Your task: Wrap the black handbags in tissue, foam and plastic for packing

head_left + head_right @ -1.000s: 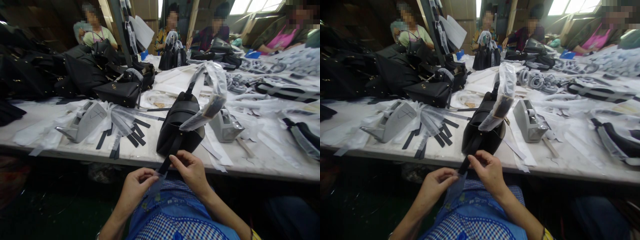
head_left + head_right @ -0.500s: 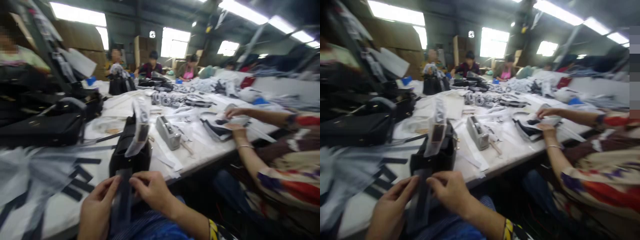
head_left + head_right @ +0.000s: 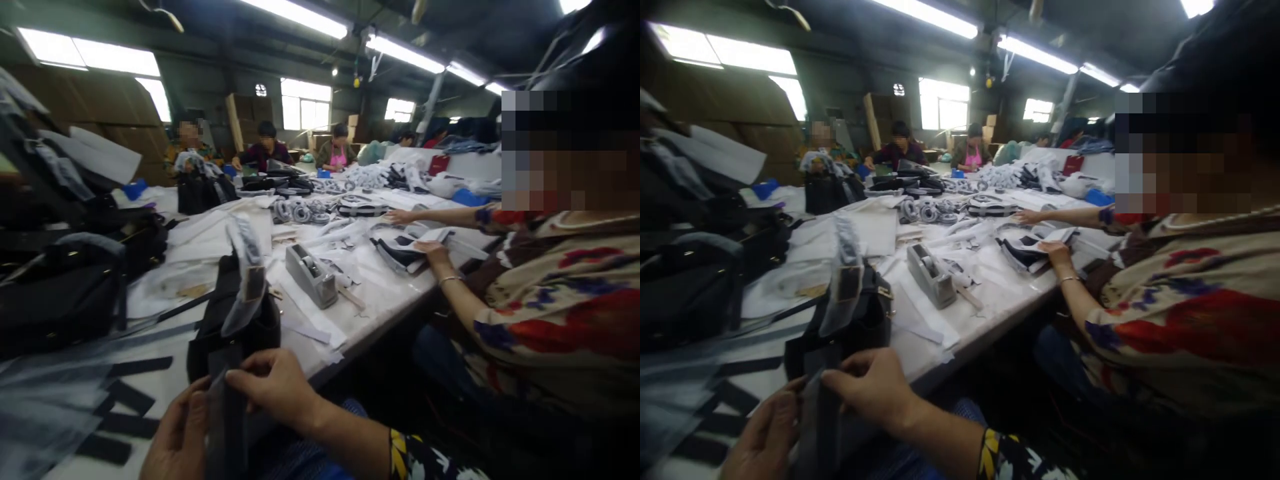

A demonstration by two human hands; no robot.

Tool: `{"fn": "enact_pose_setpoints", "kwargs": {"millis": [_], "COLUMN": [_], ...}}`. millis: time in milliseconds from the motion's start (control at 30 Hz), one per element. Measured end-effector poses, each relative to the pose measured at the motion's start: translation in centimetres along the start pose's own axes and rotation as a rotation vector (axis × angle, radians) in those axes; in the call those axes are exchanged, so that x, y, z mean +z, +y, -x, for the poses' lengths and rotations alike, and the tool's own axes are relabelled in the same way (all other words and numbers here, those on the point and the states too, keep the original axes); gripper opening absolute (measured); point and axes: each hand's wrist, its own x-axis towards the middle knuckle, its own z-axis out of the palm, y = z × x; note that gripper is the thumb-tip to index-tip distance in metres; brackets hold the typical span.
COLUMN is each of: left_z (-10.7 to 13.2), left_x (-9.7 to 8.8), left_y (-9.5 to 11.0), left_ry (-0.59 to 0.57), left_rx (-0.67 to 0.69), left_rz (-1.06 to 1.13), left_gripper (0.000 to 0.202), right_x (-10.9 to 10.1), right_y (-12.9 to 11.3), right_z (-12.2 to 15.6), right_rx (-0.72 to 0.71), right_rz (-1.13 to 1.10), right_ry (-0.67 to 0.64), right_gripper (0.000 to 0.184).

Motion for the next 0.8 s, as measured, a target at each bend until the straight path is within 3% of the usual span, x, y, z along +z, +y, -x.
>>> {"fn": "enact_pose_setpoints", "kwargs": {"millis": [67,167,367,533,800], "left_z": [1.7,2.9,3.1,3.6,2.4], "left_x": [-0.1,0.7,1.5,1.2,1.7], "left_y": [1.1,1.8,1.2,1.5,2.3], "left_ry": [-0.09,-0.101,-0.041,0.051,-0.062], "left_rx": [-0.048,-0.1,-0.049,0.114,0.024], "left_rz": [0.088,0.238,0.342,0.246,0.333], "left_gripper": [0.061,0.059,0.045,0.035,0.047], "right_x": [0.1,0.1,-0.6,-0.5,0.0], "right_y": [-0.3,-0.5,-0.2,-0.6,-0.7], "right_z": [0.2,0.1,-0.5,-0.6,-1.0], "right_rx": [-0.03,-0.076,-0.134,-0.121,-0.139], "right_rz": [0.034,0.093,0.201,0.222,0.277], "right_ry": [0.016,0.015,-0.009,0.012,0.053], "right_gripper": [0.047,0.044,0.051,0.05,0.049]}}
